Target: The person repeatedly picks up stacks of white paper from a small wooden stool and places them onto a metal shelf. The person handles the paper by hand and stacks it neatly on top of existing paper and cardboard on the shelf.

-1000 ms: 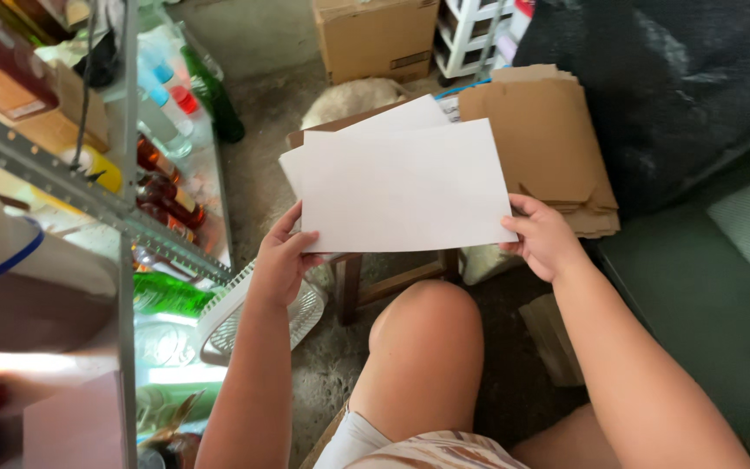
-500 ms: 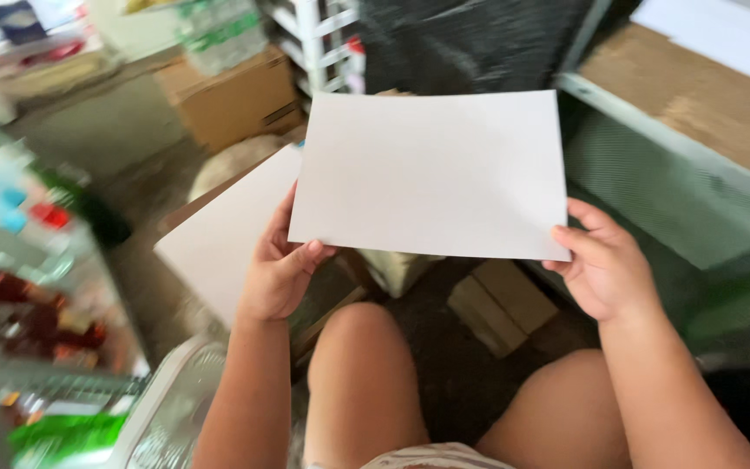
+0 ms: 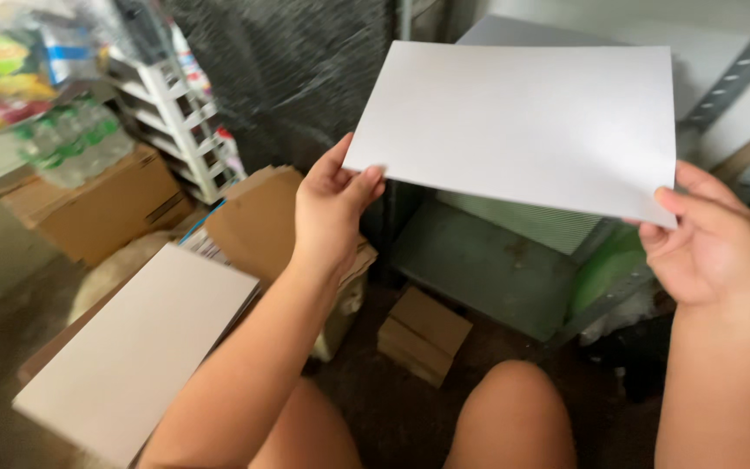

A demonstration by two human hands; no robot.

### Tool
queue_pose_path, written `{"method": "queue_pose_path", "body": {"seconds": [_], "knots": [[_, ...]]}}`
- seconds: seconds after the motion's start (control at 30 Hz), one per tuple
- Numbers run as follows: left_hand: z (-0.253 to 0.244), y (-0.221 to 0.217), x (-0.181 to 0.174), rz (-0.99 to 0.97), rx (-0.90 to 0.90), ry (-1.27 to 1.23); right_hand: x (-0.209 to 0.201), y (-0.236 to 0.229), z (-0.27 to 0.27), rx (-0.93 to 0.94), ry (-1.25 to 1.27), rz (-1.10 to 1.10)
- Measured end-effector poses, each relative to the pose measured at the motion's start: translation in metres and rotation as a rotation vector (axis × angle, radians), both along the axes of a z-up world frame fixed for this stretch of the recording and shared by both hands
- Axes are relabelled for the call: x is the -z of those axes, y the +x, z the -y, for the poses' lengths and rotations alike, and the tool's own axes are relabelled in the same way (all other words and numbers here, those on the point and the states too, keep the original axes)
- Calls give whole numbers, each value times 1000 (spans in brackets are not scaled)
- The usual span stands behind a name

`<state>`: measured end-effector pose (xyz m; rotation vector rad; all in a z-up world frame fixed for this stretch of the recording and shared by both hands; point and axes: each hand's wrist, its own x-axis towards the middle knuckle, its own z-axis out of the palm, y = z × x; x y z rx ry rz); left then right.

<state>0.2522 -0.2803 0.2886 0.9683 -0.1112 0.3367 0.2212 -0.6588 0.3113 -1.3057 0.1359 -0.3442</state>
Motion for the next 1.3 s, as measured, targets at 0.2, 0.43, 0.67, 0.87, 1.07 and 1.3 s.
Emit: {"method": "queue_pose_path", "body": {"seconds": [0.2,0.43,0.67,0.87,1.07,1.3], "knots": [[39,72,-45,-21,13,280,-28,36,37,93,81,-40],[76,154,-72,41,66,429,-33,107,88,154,165,-33],[91,194,-91,-103,-9,694,-52,145,87,220,154,-124],[96,217,-86,-124,-59,788,-51,170,80,206,143,-150],[99,230,-77,-147,-56,783,-51,182,76,179,83,-148],[99,236,-74,-169,-66,809,-49,189,75,127,58,-154]]}}
